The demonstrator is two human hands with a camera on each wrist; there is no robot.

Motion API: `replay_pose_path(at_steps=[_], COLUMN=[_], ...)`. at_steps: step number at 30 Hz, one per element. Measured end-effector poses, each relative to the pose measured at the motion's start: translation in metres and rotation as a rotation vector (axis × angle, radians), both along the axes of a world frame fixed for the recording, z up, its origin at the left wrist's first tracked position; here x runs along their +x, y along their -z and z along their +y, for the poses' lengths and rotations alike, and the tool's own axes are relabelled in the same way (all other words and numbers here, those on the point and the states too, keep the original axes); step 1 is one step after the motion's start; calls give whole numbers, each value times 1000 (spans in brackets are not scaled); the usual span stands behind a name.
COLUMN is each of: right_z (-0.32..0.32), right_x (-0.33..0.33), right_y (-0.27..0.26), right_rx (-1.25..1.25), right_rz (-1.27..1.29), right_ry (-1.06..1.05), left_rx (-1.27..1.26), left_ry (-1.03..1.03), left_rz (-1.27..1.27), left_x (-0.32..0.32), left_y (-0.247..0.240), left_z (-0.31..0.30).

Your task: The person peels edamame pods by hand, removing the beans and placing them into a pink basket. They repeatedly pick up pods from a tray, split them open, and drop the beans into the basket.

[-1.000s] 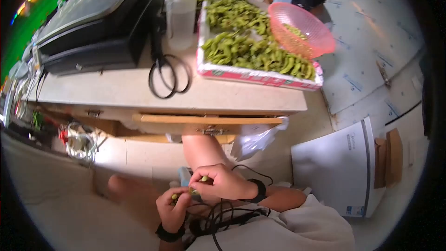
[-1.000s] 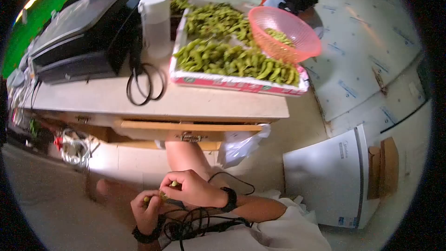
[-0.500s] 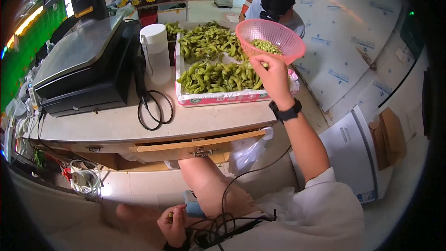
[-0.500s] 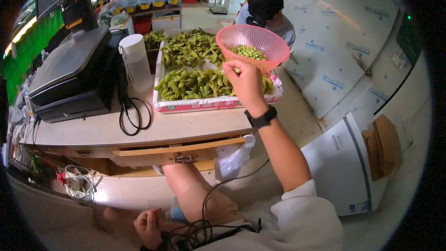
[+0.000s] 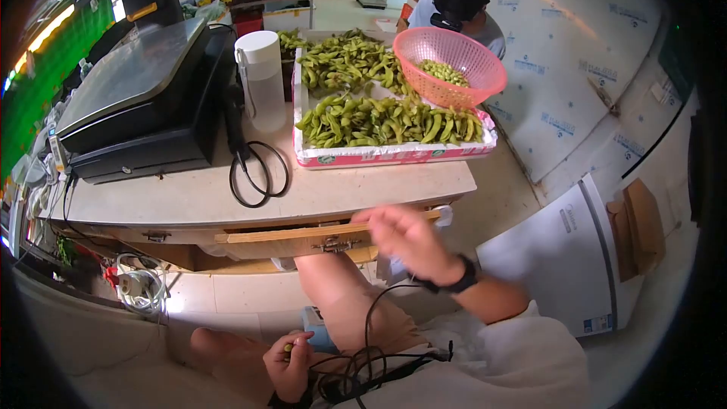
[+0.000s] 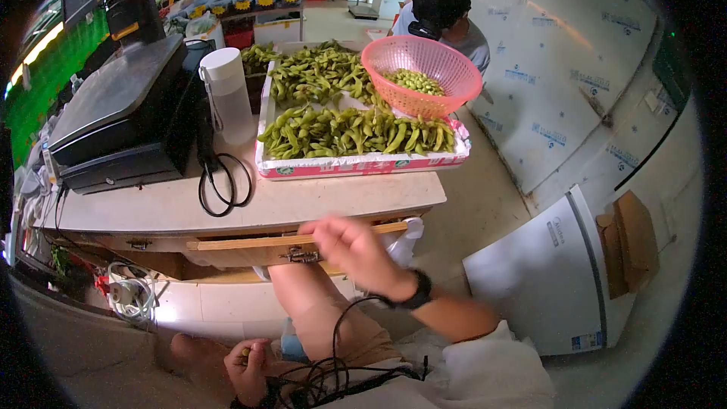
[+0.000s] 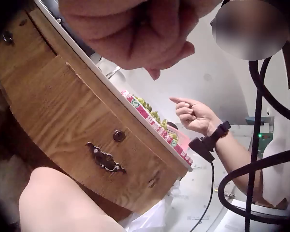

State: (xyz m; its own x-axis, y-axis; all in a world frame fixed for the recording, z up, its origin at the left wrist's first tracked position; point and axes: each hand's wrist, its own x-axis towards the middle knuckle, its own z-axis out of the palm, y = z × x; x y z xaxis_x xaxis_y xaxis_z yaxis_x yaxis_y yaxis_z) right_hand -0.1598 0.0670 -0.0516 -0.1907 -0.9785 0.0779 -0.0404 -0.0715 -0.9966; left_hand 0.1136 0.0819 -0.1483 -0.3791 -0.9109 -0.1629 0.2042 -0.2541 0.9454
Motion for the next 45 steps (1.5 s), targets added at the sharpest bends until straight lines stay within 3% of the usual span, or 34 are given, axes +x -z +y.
replay_pose_path(at_steps=[1,4,5,8,11,16,17,19,21,22,25,29,31,35,37,45], right_z=[7,18,23,28,30,28,29,26,25,25,27,27,26,25,27,28], right_x=[13,51,61,83,91,88,87,77,71,72,82,95,92,97,97,98], right_y=[11,59,60,67,73,75,79,82,81,80,78,84,84,85,90,96], right_rx=[162,29,101,217,224,156,239,202,289,302,327,152,76,137,192,325], right_rz=[-138,-11,121,5,120,51,-105,-93,-251,-258,-392,-306,1,-123,-105,-209], right_ry=[-101,-399,-440,-533,-557,-379,-307,-203,-199,-207,-304,-376,-336,-231,-280,-281], left_rx=[8,-51,-115,-65,-172,-134,-140,10,69,18,320,493,522,314,69,-80], left_ry=[33,97,130,196,213,250,263,290,182,147,114,252,222,48,14,41], left_rz=[-10,-109,-195,-223,-298,-309,-348,-261,-60,-79,154,433,493,224,-62,-120], left_x=[1,-3,-4,-7,-8,-9,-10,-6,-4,0,5,4,4,-1,0,3], left_y=[1,3,4,12,19,3,-7,-7,6,8,4,8,15,-1,-5,1], left_z=[0,-1,0,4,6,3,0,-2,-2,-6,-11,-13,-12,-8,-8,-6])
